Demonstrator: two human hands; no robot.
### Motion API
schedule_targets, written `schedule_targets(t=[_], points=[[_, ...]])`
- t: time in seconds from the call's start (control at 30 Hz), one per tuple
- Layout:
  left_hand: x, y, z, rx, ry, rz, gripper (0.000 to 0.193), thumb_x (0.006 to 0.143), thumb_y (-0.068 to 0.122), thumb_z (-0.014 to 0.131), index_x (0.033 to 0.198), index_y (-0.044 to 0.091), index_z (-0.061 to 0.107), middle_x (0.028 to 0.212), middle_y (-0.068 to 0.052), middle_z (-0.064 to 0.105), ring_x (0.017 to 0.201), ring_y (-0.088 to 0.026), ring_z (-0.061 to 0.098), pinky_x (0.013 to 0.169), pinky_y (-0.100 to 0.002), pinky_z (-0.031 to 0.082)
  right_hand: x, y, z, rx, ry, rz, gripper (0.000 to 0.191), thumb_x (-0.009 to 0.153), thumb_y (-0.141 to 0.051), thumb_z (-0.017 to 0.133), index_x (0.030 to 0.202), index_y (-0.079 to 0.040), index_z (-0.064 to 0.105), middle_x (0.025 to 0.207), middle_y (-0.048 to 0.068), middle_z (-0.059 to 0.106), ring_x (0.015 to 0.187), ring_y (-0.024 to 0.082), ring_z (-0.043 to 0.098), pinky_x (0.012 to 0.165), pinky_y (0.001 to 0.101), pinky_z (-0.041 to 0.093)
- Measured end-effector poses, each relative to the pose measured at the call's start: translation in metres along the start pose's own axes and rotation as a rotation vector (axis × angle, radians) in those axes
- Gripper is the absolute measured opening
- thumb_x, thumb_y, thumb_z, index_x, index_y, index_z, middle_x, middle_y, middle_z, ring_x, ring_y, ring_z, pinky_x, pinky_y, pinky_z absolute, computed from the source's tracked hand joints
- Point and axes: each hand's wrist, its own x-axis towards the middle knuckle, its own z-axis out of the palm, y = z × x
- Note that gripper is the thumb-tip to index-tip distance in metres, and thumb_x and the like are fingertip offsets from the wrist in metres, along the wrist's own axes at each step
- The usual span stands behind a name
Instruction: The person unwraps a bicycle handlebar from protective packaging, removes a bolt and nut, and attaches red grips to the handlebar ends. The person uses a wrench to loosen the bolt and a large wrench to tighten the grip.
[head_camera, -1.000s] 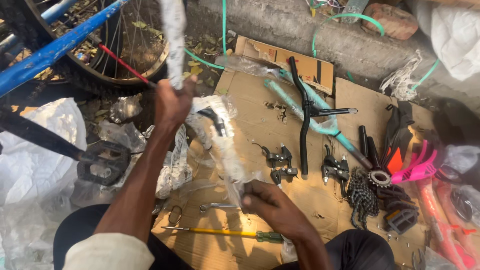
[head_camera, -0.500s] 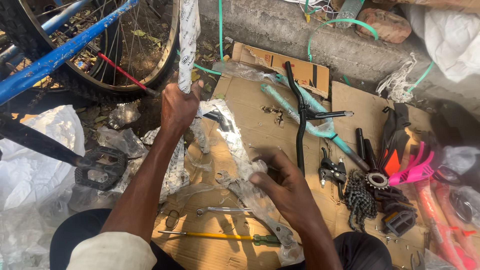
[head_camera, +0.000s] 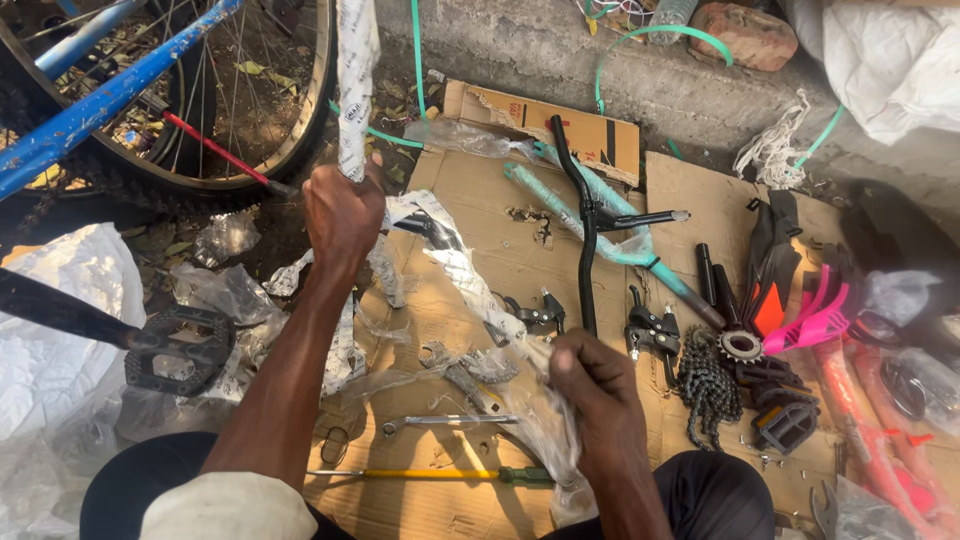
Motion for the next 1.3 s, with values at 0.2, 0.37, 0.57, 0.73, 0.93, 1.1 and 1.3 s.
schedule_targets(t=[0.2,0.37,0.57,0.73,0.93,1.1,1.3], points=[[0.008,-0.003,0.009,-0.006,-0.025,-0.079,0.043,0.104,0.031,0.065,0.083,-0.007,0.067,0.067,-0.018,0.063,0.039,-0.022,0.061,0.032,-0.041,0.05,0.001,-0.007,0.012,-0.51,-0.411,0.259,0.042,0.096,-0.032,0.073,0.072,0.001,0.062,0.057,0.002,0.049,0.054,0.013,0.041,0.051,0.0365,0.035],[0.001,0.014,0.004,0.074,0.031,-0.036,0.043,0.099,0.028,0.066,0.069,-0.003,0.071,0.053,-0.018,0.064,0.046,-0.027,0.063,0.05,-0.046,0.05,0.023,-0.012,0.041,-0.805,-0.081,0.426,0.037,0.088,-0.043,0.07,0.104,-0.011,0.078,0.071,0.005,0.072,0.06,0.019,0.065,0.062,0.0364,0.048],[0.0,0.034,-0.004,0.041,-0.019,-0.151,0.047,0.1,0.03,0.066,0.067,-0.004,0.069,0.058,-0.022,0.065,0.052,-0.034,0.068,0.057,-0.049,0.051,0.023,-0.036,0.032,-0.456,0.129,-0.251,0.059,0.082,-0.027,0.083,0.129,0.001,0.06,0.121,0.017,0.066,0.103,0.025,0.065,0.079,0.0377,0.061],[-0.001,0.04,-0.005,0.028,0.057,-0.084,0.038,0.096,0.027,0.068,0.073,-0.003,0.073,0.063,-0.023,0.068,0.059,-0.038,0.07,0.059,-0.05,0.052,0.024,-0.049,0.037,-0.825,0.308,-0.327,0.018,0.09,-0.017,0.075,0.104,-0.005,0.076,0.09,0.009,0.078,0.08,0.019,0.073,0.07,0.036,0.057],[-0.001,0.035,0.006,0.099,0.062,-0.183,0.042,0.099,0.028,0.067,0.073,-0.004,0.073,0.062,-0.024,0.068,0.057,-0.038,0.071,0.06,-0.051,0.052,0.021,-0.009,0.068,-0.738,0.31,-0.348,0.009,0.095,-0.016,0.072,0.095,-0.007,0.074,0.083,0.01,0.076,0.072,0.023,0.071,0.065,0.0368,0.055],[0.001,0.025,0.009,-0.05,0.032,-0.177,0.033,0.1,0.028,0.066,0.089,-0.004,0.069,0.071,-0.019,0.069,0.049,-0.031,0.07,0.043,-0.046,0.056,0.046,0.082,0.068,-0.882,0.267,-0.333,0.012,0.089,-0.014,0.073,0.1,-0.008,0.075,0.082,0.012,0.074,0.069,0.026,0.069,0.063,0.0397,0.054],[0.002,0.01,-0.014,-0.091,-0.027,-0.328,0.034,0.098,0.026,0.067,0.096,-0.008,0.066,0.065,-0.019,0.068,0.05,-0.028,0.07,0.043,-0.048,0.054,0.105,0.072,-0.013,0.326,0.374,0.213,0.023,0.089,-0.014,0.069,0.111,-0.005,0.065,0.088,0.008,0.074,0.063,0.014,0.06,0.049,0.0275,0.042]])
